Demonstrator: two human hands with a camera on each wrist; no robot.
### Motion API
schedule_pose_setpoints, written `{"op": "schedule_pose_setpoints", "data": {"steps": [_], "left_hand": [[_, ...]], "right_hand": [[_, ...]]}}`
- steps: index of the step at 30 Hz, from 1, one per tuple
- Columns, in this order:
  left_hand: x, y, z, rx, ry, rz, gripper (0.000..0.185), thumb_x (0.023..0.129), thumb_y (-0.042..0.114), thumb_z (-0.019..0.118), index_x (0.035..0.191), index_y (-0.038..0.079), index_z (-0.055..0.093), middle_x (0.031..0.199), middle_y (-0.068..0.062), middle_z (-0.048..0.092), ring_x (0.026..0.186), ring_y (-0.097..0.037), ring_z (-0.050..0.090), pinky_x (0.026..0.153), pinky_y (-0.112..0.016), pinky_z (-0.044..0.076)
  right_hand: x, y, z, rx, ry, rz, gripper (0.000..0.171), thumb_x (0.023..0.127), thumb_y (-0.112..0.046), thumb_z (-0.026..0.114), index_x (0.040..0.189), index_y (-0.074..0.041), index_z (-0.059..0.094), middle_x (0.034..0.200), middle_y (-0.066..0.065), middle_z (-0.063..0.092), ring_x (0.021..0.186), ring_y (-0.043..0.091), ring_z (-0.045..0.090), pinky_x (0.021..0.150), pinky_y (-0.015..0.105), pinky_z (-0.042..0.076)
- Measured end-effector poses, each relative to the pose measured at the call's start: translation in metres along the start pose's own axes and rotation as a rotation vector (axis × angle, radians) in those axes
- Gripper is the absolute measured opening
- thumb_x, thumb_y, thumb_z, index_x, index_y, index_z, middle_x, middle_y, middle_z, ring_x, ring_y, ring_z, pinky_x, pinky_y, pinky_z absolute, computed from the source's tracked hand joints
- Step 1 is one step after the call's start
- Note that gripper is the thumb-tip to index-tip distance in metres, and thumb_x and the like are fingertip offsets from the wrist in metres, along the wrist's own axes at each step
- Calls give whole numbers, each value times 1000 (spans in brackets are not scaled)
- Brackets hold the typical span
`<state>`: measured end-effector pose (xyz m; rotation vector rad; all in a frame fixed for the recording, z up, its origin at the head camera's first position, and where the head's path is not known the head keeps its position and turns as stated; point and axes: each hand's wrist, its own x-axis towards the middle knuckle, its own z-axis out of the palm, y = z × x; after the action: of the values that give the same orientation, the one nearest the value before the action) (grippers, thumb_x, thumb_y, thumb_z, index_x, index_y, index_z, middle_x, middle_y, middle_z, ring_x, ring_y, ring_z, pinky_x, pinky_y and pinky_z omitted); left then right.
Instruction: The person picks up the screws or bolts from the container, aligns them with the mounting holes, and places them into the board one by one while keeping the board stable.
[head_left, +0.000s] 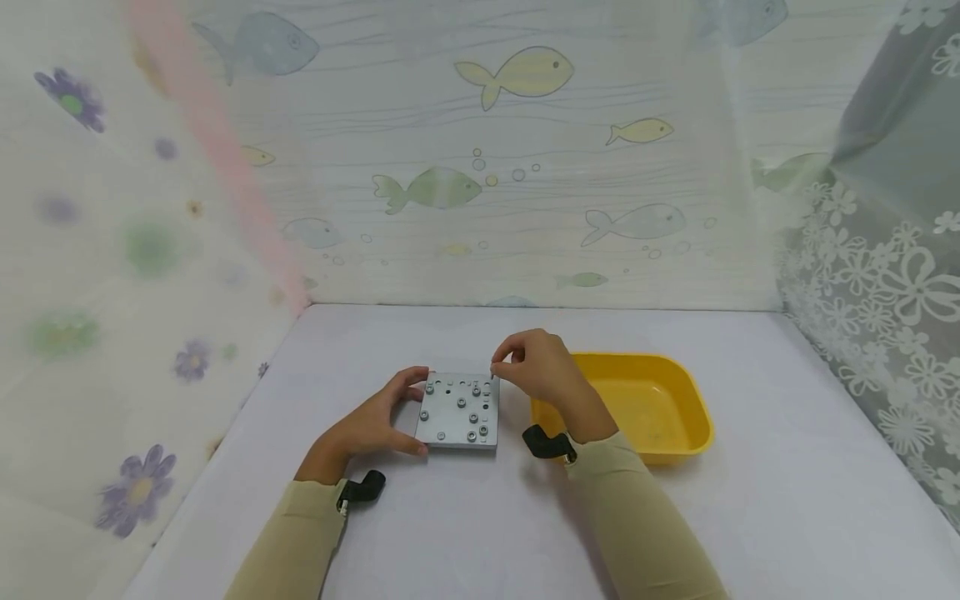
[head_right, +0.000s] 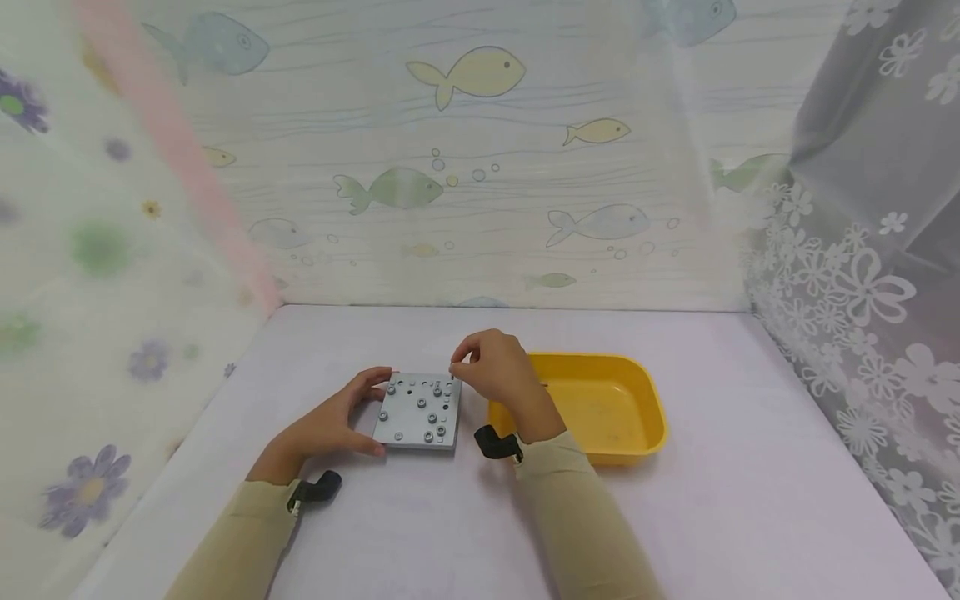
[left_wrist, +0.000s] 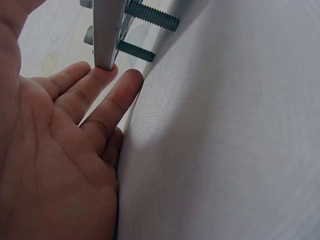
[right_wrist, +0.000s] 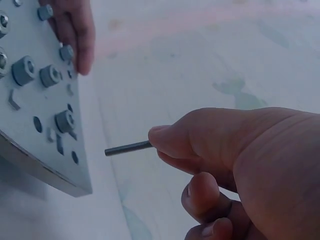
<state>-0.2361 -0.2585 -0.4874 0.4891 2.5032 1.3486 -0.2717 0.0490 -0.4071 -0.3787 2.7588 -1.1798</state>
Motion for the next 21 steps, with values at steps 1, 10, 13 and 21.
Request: {"op": "schedule_pose_setpoints", "data": {"steps": [1,10,13,21], "left_hand": [[0,0,0,-3,-2,-1,129,56,34,103,161,27,28,148,0,54,144,-24,42,127,-62,11],[2,0,1,4,0,-10,129,55,37,102,161,29,28,143,0,58,143,-24,41,126,-63,11],[2,0,2,16,2,-19,129,56,39,102,161,30,28,143,0,58,145,-24,39,126,-65,10],[1,-3,0,31,15,-26,130,54,40,102,161,30,28,143,0,58,146,-25,39,126,-64,10]], "right_hand": [[0,0,2,-10,2,2,4,91,-32,78,87,-30,78,78,3,58,63,20,52,53,27,40],[0,-2,14,-48,24,-6,4,92,-31,77,88,-29,78,78,2,59,67,21,54,54,28,40],[0,-2,16,-59,28,5,3,92,-31,77,89,-29,79,79,2,59,68,21,55,55,28,41],[1,-1,20,-68,37,23,4,92,-31,78,91,-28,80,84,2,60,76,21,55,57,28,44]]}}
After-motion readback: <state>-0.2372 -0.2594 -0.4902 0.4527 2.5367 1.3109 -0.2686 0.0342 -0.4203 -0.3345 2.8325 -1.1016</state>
